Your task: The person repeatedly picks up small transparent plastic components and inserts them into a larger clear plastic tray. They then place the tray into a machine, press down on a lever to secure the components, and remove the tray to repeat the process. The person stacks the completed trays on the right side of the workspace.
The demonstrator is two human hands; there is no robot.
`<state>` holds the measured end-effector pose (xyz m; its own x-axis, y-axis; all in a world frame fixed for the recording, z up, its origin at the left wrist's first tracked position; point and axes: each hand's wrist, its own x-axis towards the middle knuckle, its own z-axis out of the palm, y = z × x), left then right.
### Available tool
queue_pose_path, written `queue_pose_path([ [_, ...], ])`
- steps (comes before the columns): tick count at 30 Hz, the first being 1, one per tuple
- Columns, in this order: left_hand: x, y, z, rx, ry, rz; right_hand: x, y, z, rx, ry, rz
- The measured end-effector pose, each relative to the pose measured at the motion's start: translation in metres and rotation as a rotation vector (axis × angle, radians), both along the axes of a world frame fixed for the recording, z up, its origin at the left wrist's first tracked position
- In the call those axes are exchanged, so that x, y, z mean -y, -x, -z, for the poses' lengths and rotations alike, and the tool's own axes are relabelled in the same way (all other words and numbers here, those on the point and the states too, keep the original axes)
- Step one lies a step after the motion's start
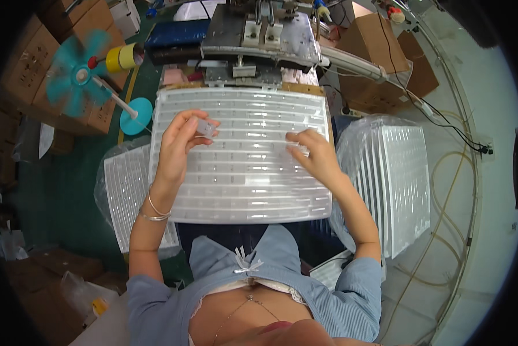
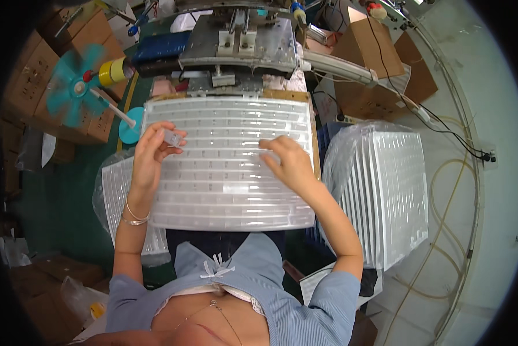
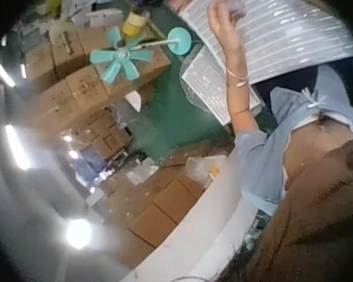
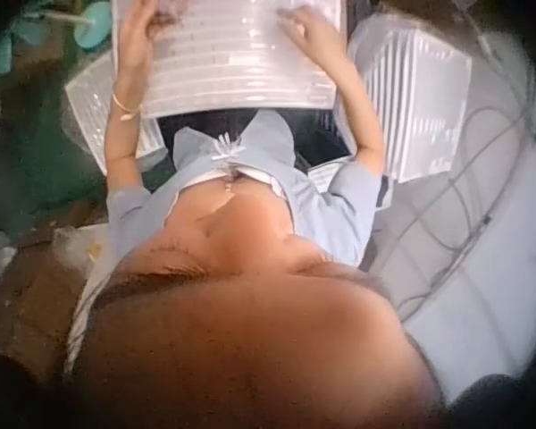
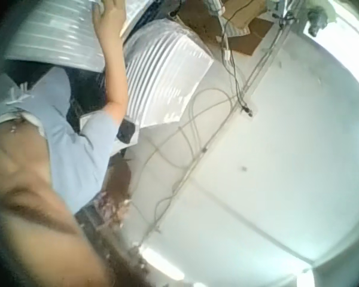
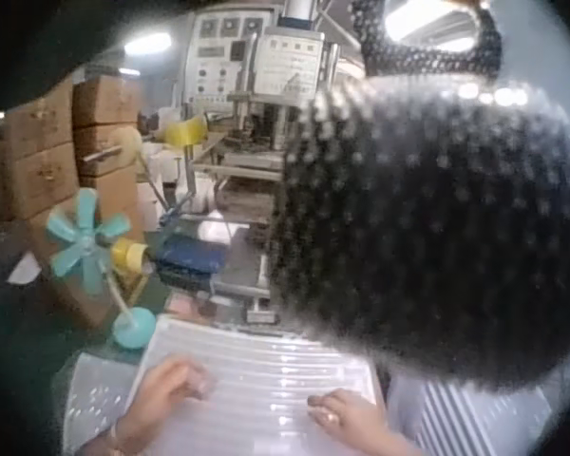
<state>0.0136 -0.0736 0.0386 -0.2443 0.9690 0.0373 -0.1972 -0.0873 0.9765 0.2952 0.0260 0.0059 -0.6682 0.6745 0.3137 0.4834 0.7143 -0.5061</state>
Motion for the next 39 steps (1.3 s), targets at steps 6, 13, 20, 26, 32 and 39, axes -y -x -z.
queue_pose_path([
  [6,0.007,-0.01,-0.006,0.34,0.143,0.158,0.053,0.005,0.018,0.339,0.02,-0.306],
  [13,-0.003,0.015,0.027,0.716,0.121,0.531,0.03,0.014,0.029,0.55,0.039,-0.326],
  [20,-0.044,0.025,0.031,0.687,0.086,0.346,-0.051,0.016,-0.034,-0.19,0.452,-0.199],
  [26,-0.083,0.022,0.04,-0.671,-0.113,-0.055,-0.088,0.013,-0.014,-0.476,0.696,0.082],
  [32,-0.121,0.012,-0.003,-1.286,-0.242,-0.514,-0.098,0.018,-0.025,-0.76,0.666,0.079],
  [39,-0.23,-0.002,-0.046,-1.557,-0.252,-0.535,-0.118,0.048,-0.055,-0.744,0.437,0.159],
])
